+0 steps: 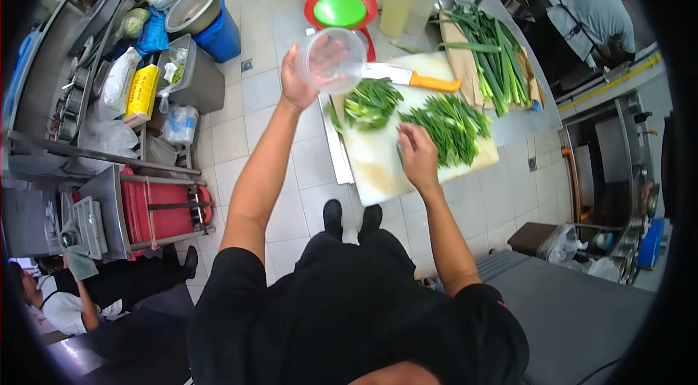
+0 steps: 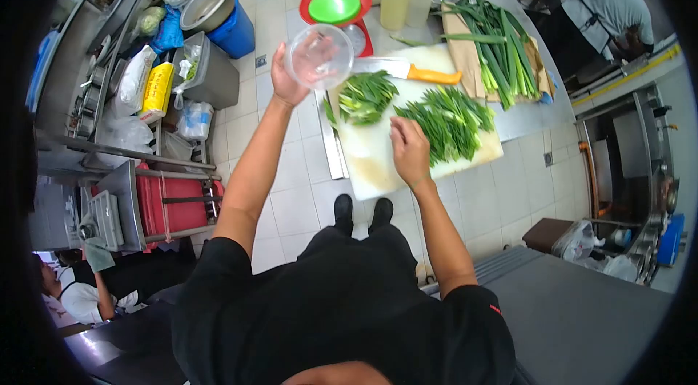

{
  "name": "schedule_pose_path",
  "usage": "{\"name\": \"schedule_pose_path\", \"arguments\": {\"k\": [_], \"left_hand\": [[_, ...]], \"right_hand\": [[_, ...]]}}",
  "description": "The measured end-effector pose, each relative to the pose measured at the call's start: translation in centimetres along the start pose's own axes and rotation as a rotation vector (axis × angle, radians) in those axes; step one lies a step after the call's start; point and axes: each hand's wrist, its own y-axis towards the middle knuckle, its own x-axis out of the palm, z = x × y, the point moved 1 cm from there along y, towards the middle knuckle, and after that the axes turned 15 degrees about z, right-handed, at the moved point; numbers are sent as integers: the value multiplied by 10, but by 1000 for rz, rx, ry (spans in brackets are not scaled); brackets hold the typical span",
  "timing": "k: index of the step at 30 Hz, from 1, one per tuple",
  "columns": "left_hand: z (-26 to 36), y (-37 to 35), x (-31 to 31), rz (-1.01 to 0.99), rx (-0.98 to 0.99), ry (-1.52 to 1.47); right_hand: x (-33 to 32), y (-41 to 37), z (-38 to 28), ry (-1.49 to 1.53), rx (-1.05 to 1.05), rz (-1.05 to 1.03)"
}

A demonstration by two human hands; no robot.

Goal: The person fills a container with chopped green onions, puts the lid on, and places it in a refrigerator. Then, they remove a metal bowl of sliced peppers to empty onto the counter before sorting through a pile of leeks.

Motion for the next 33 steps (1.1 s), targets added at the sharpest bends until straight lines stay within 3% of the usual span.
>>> {"name": "schedule_pose_path", "arguments": {"k": [1,2,3,5,9,10,11,13,15,17,19,23,25,26,30,32,33], "left_hand": [[-1,-2,0,-73,-102,-167],[-2,-3,-1,-101,-130,-239],[-1,-6,-1,-103,-121,-240],[3,-12,1,-259,-206,-375],[19,-32,-2,-280,-304,-524],[25,-41,0,-131,-290,-461],[28,-42,-5,-149,-293,-469],[34,-56,-22,-249,-334,-572],[41,-73,-42,-203,-247,-483],[48,-96,-61,-110,-240,-393],[47,-120,-94,-26,-269,-372],[29,-185,-139,18,-306,-465],[18,-208,-146,75,-267,-502],[12,-218,-142,89,-275,-552],[-10,-240,-99,145,-234,-475],[-27,-241,-66,127,-170,-466],[-39,-240,-50,141,-151,-463]], "right_hand": [[-1,-4,5,15,115,35],[-3,-7,8,27,233,68],[-5,-8,4,29,226,64],[-9,-7,-6,81,462,79],[-5,-1,-32,41,491,109],[-2,0,-29,-21,421,103],[3,2,-29,-31,409,114],[11,4,-35,-75,180,91],[17,8,-43,-98,-6,128],[-9,19,-35,-308,-65,80],[-43,37,-45,-509,0,183],[-113,66,-2,-589,127,156],[-122,77,4,-878,-181,40],[-123,81,1,-904,-136,-72],[-140,108,37,-881,-77,-182],[-152,120,53,-875,245,-169],[-153,118,68,-861,235,-187]]}}
